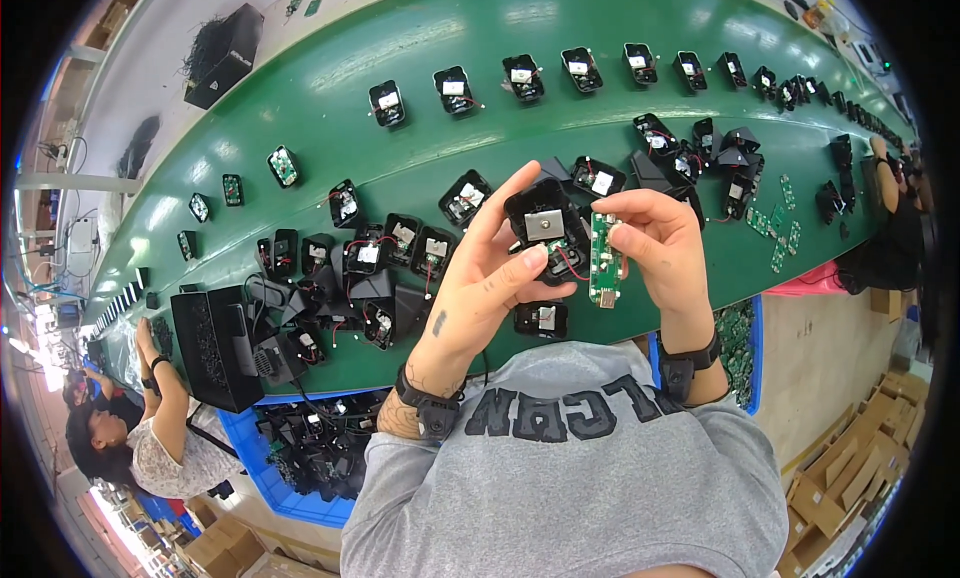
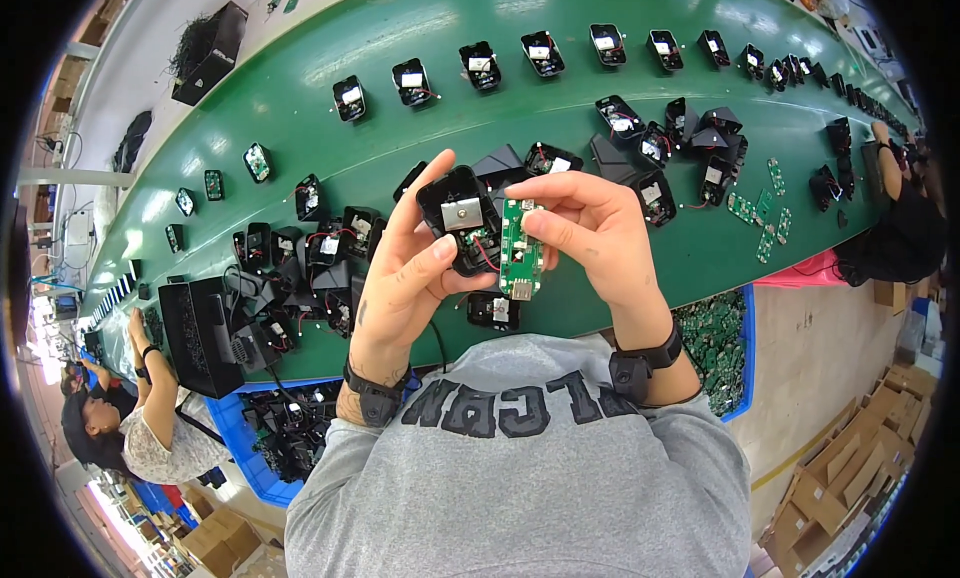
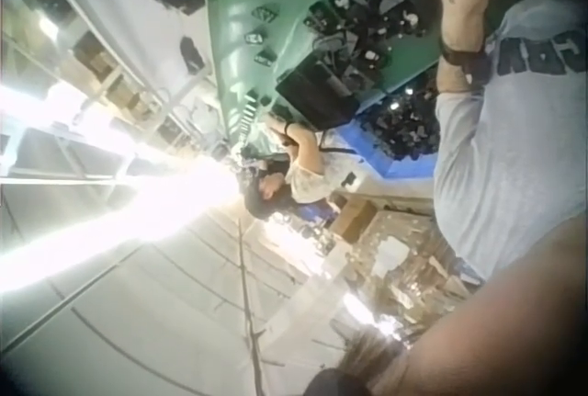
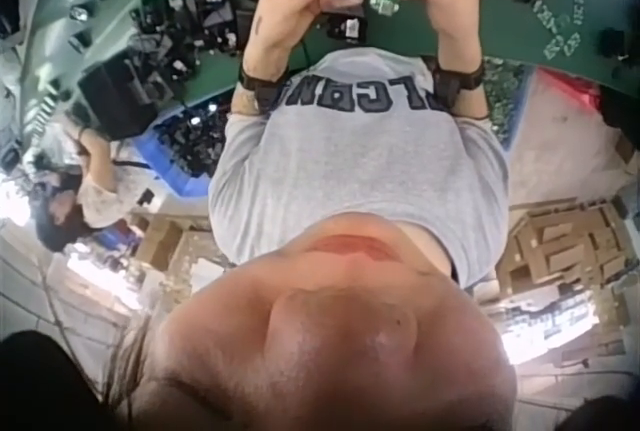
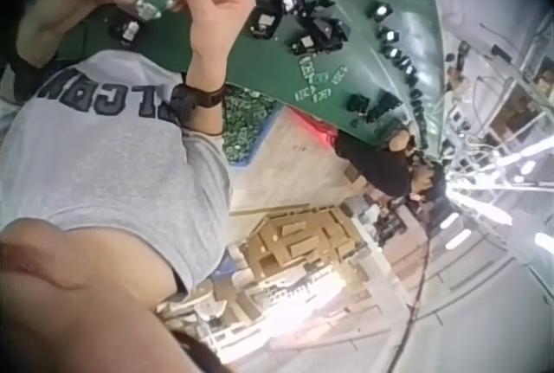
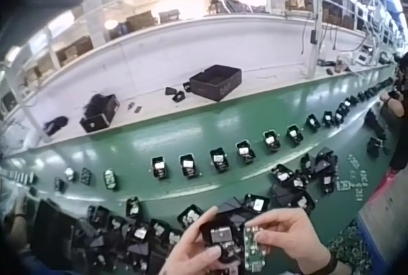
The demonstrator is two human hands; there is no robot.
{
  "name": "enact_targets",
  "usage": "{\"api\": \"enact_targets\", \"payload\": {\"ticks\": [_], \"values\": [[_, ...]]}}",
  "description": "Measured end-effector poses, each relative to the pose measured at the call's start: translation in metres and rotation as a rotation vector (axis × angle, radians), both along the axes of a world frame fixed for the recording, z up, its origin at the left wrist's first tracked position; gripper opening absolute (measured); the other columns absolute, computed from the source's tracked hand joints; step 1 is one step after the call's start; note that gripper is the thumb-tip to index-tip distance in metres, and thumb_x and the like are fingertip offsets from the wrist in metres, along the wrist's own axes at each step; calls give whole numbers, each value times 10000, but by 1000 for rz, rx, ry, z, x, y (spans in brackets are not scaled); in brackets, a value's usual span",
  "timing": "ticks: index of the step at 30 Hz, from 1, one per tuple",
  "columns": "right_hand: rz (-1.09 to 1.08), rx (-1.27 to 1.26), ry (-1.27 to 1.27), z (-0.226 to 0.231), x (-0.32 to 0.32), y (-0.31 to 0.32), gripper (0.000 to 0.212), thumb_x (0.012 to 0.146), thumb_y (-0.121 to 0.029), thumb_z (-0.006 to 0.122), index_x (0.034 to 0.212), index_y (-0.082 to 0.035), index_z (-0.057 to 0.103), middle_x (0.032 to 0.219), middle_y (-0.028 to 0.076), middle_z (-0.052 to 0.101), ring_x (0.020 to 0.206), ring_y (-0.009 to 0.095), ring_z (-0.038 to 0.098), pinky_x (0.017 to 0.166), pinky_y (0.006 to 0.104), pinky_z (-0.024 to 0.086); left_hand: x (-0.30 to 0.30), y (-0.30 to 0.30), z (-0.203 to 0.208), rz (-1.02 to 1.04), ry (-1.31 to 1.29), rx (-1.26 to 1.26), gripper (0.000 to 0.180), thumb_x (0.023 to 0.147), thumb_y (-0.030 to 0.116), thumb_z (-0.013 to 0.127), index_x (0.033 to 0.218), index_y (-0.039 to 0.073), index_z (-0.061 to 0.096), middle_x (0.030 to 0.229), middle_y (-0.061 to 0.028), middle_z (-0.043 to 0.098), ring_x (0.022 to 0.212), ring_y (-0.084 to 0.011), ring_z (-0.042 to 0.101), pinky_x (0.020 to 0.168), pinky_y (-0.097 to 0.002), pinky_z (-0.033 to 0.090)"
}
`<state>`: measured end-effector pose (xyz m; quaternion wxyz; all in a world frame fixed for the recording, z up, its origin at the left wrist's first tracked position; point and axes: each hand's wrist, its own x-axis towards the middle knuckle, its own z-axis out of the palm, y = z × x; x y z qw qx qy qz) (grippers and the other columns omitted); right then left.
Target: Assembling small electronic circuit boards into black plastic housings on a production line.
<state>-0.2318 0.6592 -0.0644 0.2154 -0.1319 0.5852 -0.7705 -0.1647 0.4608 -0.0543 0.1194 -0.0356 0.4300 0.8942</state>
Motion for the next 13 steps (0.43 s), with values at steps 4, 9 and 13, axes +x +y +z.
{"api": "enact_targets", "payload": {"ticks": [4, 9, 13], "values": [[-62, 8, -23, -3, 1, -5, 279, 843, -101, 702, 1081, 32, 646, 871, 54, 671, 704, 82, 614, 571, 196, 481, 4, -3, -3, -7, 0, 52, 710, 916, 109, 598, 1509, 137, 210, 1333, -135, 467, 1142, -224, 566, 848, -387, 586], [-63, 80, 43, 8, 6, -13, 204, 839, -32, 669, 1035, 23, 673, 877, 60, 679, 751, 103, 640, 632, 209, 506, 6, -6, -6, -5, 11, 102, 710, 915, 113, 601, 1509, 140, 212, 1337, -133, 461, 1139, -222, 567, 845, -389, 588], [-159, 133, 293, 17, 14, -22, 211, 848, -53, 664, 1051, 0, 688, 897, 77, 688, 766, 115, 646, 627, 205, 504, 7, -6, -9, 53, 64, 4, 757, 912, 135, 625, 1522, 158, 178, 1381, -131, 419, 1154, -248, 559, 845, -393, 586]]}}
